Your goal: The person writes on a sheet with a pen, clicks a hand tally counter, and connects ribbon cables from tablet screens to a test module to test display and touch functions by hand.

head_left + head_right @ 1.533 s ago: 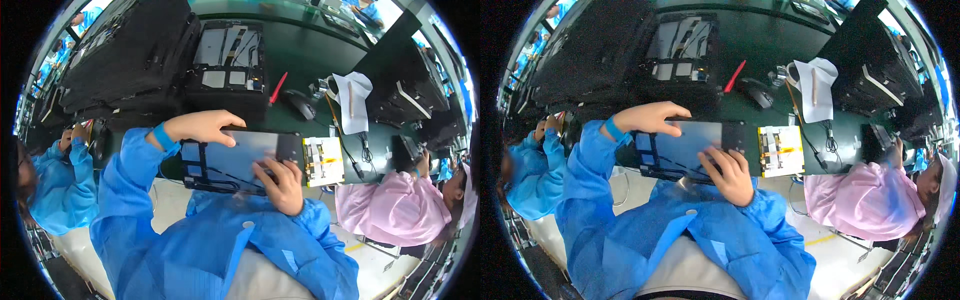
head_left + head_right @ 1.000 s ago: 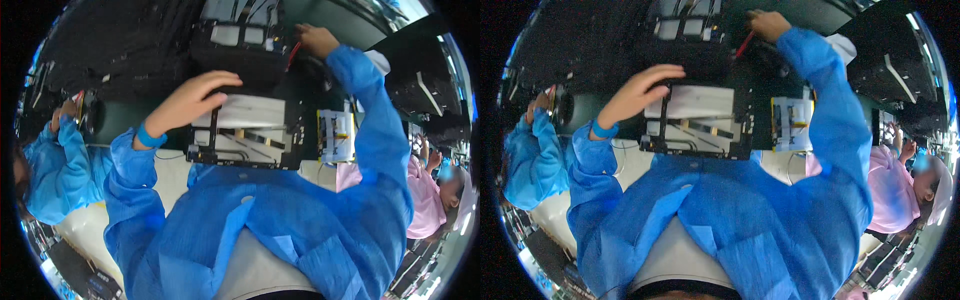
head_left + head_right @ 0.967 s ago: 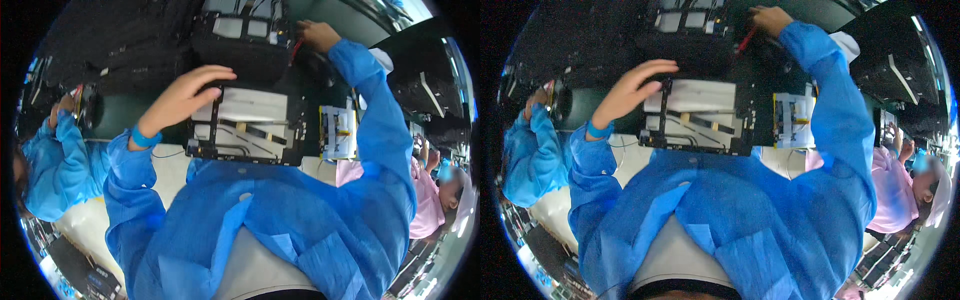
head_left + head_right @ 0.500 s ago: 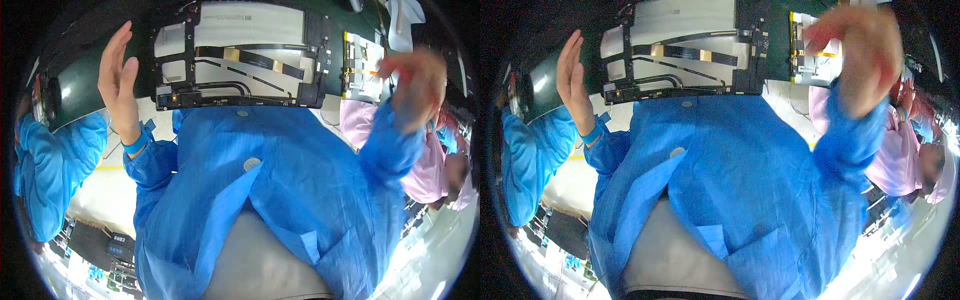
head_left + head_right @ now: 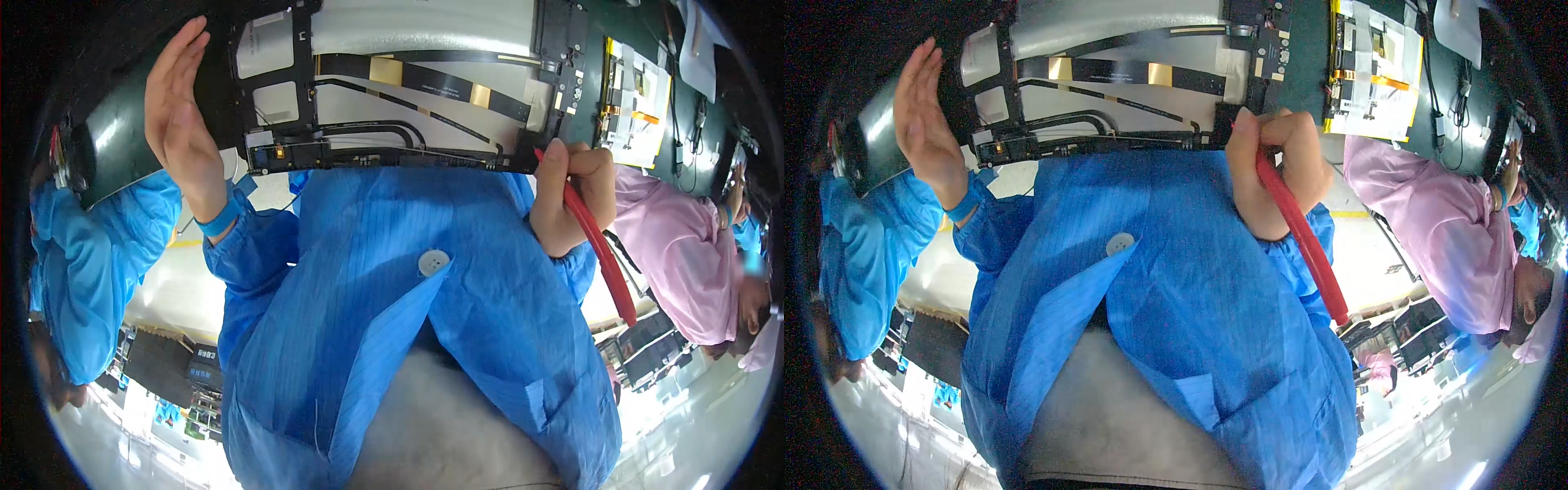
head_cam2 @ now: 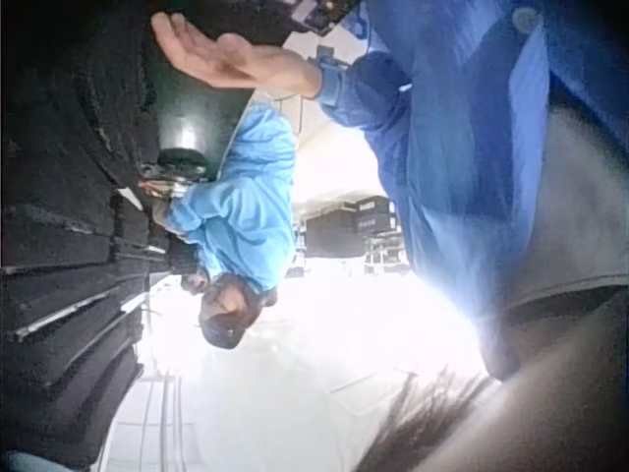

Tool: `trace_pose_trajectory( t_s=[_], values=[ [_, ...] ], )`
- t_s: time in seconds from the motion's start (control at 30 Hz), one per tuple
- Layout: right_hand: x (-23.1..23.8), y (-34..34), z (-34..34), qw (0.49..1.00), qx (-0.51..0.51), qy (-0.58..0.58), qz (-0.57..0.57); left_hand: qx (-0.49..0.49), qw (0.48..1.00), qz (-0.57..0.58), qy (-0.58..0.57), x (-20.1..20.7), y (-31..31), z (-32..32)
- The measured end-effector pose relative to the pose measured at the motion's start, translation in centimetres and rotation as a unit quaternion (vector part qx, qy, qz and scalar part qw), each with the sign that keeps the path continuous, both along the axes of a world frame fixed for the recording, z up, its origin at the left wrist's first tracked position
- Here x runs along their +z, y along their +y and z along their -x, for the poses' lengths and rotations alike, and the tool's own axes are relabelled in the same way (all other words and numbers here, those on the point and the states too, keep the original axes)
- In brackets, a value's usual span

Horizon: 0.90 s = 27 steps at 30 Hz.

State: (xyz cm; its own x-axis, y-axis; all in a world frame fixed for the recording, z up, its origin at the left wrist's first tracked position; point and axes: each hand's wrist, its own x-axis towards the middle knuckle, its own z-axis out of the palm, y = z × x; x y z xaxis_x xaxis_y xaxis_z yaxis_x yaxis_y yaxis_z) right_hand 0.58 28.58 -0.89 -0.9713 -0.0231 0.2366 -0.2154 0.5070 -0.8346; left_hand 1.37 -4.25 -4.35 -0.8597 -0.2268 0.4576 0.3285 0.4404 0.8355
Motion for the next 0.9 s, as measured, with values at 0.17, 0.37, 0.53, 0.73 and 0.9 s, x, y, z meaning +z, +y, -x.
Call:
trace_pose_trajectory(
  t_s=[0.17, 0.37, 0.53, 0.73, 0.9],
  values=[
    [0.8, -0.3, 0.2, 0.999, 0.019, -0.01, -0.042, -0.025, 0.999, -0.022, -0.024, 0.4, 0.1, -0.1],
    [0.3, 0.8, -0.1, 0.999, 0.027, 0.003, -0.021, -0.036, 0.999, -0.003, -0.032, 0.5, 0.1, -0.2],
    [1.2, 3.5, -0.5, 0.972, -0.073, -0.022, 0.224, 0.043, 0.996, -0.005, -0.074, 1.8, 2.7, -1.0],
    [0.7, 1.9, 0.4, 0.974, -0.078, -0.102, 0.188, -0.024, 0.993, -0.066, -0.093, 1.7, 3.9, -0.9],
    [1.8, 0.7, 0.7, 0.994, -0.043, -0.092, -0.045, -0.011, 0.988, -0.09, -0.124, 3.2, 4.8, -0.7]
  ],
)
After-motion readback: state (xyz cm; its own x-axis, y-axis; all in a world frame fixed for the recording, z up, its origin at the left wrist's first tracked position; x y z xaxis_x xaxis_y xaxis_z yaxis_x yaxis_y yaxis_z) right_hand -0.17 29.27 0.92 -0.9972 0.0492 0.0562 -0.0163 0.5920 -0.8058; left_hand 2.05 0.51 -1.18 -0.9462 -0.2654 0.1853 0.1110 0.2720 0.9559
